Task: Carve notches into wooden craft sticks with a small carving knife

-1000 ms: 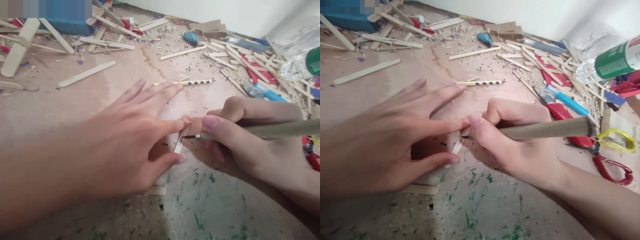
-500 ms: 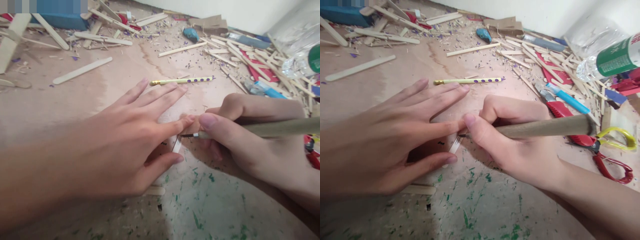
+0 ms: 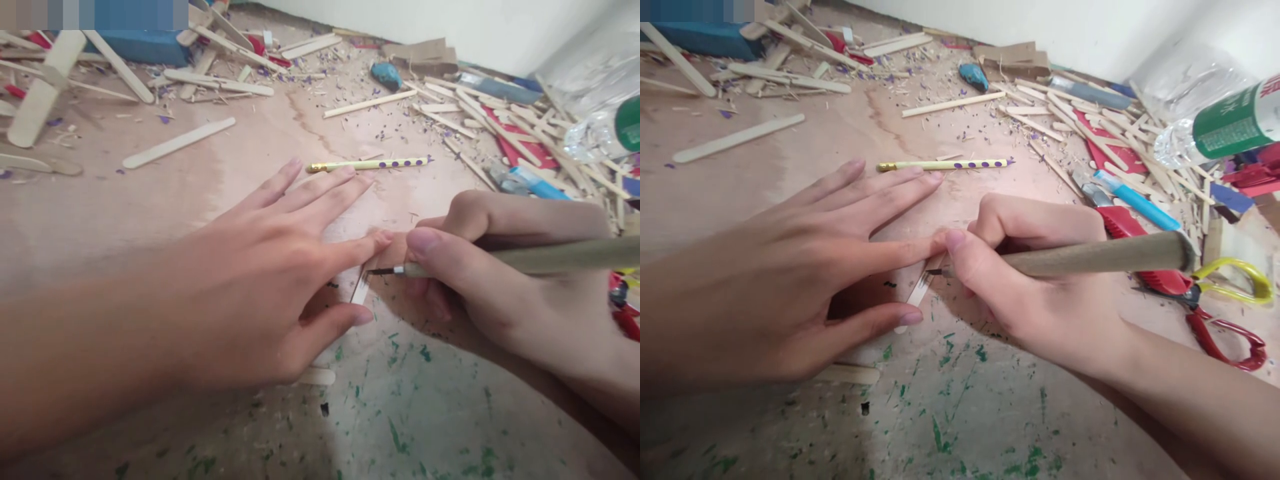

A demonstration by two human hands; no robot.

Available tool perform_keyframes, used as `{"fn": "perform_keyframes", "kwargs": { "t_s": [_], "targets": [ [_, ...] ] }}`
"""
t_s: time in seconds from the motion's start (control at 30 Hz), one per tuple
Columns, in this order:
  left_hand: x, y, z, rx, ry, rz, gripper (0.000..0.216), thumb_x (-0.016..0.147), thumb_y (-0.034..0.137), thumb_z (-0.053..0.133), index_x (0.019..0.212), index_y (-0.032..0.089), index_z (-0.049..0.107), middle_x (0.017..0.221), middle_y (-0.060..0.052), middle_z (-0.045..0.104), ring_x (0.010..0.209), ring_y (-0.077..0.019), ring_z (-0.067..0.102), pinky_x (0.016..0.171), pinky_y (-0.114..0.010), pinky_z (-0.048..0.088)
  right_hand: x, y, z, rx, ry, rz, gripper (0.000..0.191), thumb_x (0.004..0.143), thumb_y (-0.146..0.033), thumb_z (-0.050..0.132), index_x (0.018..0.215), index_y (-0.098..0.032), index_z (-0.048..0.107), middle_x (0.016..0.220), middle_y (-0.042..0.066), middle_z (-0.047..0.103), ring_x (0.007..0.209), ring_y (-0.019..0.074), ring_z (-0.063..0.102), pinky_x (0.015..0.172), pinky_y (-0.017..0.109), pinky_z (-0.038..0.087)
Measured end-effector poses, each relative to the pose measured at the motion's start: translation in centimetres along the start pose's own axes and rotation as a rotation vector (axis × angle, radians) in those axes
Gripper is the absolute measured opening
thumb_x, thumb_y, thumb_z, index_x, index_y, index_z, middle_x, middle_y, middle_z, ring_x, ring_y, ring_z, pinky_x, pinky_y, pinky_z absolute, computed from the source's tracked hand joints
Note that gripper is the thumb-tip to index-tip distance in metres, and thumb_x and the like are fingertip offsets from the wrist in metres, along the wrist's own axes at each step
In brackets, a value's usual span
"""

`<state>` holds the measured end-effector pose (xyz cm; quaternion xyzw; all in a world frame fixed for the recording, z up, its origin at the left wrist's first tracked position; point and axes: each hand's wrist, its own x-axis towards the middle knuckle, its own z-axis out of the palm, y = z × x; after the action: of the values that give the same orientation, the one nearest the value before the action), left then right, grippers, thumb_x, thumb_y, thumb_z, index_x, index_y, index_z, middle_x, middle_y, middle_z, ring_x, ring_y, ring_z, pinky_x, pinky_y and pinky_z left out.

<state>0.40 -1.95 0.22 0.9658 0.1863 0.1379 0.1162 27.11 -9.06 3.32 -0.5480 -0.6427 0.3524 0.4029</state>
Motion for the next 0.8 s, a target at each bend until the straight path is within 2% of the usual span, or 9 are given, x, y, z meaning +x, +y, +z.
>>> {"fn": "perform_keyframes", "kwargs": {
  "t_s": [0.1,0.23,0.33,0.4,0.43,0.5,0.6,0.7,0.8],
  "targets": [
    [-0.1,-0.09,0.02,-0.006,0.012,0.003,0.067,0.13,0.068,0.051,0.175,0.023,0.072,0.197,-0.018,0.055,0.185,-0.0503,0.05,0.151,-0.082,0.045,0.11,-0.39,-0.12,-0.05,0.001,-0.003,0.053,0.113,-0.024,0.089,0.065,-0.024,0.067,0.055,-0.005,0.067,0.045,0.0081,0.058,0.042,0.022,0.043],
    [0.13,-0.26,0.23,0.035,0.044,0.072,0.063,0.133,0.061,0.047,0.171,0.017,0.072,0.191,-0.032,0.059,0.18,-0.0517,0.057,0.145,-0.086,0.051,0.11,-0.37,-0.37,0.003,-0.009,0.023,0.051,0.112,-0.022,0.091,0.066,-0.024,0.067,0.056,-0.005,0.069,0.045,0.0092,0.06,0.043,0.023,0.046],
    [0.42,-0.14,0.32,0.061,0.086,0.054,0.072,0.13,0.074,0.053,0.171,0.017,0.071,0.189,-0.028,0.062,0.18,-0.0485,0.06,0.147,-0.083,0.051,0.19,-0.25,-0.59,0.033,-0.032,0.031,0.052,0.112,-0.024,0.092,0.067,-0.024,0.068,0.056,-0.005,0.07,0.045,0.0089,0.061,0.044,0.022,0.047],
    [0.52,0.03,0.21,0.068,0.115,0.02,0.082,0.129,0.083,0.044,0.165,0.015,0.073,0.186,-0.025,0.067,0.179,-0.0455,0.062,0.149,-0.079,0.05,0.26,-0.25,-0.65,0.018,-0.038,0.02,0.054,0.112,-0.026,0.093,0.065,-0.024,0.066,0.055,-0.005,0.068,0.044,0.0082,0.057,0.042,0.022,0.041],
    [0.52,0.1,0.1,0.067,0.129,0.007,0.084,0.131,0.082,0.036,0.161,0.014,0.074,0.183,-0.023,0.069,0.178,-0.0435,0.064,0.15,-0.077,0.05,0.3,-0.28,-0.65,0.01,-0.03,0.02,0.055,0.112,-0.025,0.093,0.064,-0.024,0.065,0.054,-0.005,0.067,0.044,0.0082,0.054,0.042,0.023,0.038],
    [0.44,0.17,-0.17,0.046,0.164,0.011,0.069,0.137,0.064,0.03,0.154,0.016,0.076,0.177,-0.016,0.076,0.173,-0.0358,0.07,0.152,-0.069,0.051,0.34,-0.33,-0.59,0.002,-0.035,0.021,0.055,0.111,-0.022,0.093,0.064,-0.024,0.065,0.055,-0.005,0.066,0.045,0.0082,0.054,0.042,0.023,0.035],
    [0.21,0.05,-0.54,0.005,0.201,0.113,0.045,0.137,0.029,0.035,0.145,0.021,0.079,0.161,-0.004,0.087,0.154,-0.022,0.083,0.155,-0.052,0.05,0.28,-0.31,-0.44,0.03,-0.03,0.036,0.054,0.113,-0.019,0.089,0.065,-0.023,0.067,0.055,-0.004,0.068,0.045,0.0084,0.056,0.041,0.023,0.035],
    [0.21,-0.09,-0.65,0.021,0.203,0.179,0.047,0.136,0.022,0.035,0.139,0.02,0.082,0.138,-0.001,0.092,0.127,-0.0207,0.091,0.146,-0.048,0.06,0.08,-0.18,-0.28,0.062,0.012,0.075,0.054,0.117,-0.019,0.084,0.065,-0.025,0.068,0.055,-0.002,0.068,0.043,0.0106,0.057,0.041,0.026,0.039],
    [0.52,0.07,-0.47,0.055,0.245,0.143,0.048,0.136,0.02,0.038,0.121,0.019,0.083,0.123,-0.004,0.09,0.115,-0.0252,0.089,0.12,-0.047,0.074,-0.11,0.09,-0.04,0.09,0.059,0.072,0.053,0.115,-0.021,0.089,0.066,-0.025,0.069,0.055,-0.002,0.069,0.043,0.0116,0.058,0.041,0.028,0.041]
  ]
}}
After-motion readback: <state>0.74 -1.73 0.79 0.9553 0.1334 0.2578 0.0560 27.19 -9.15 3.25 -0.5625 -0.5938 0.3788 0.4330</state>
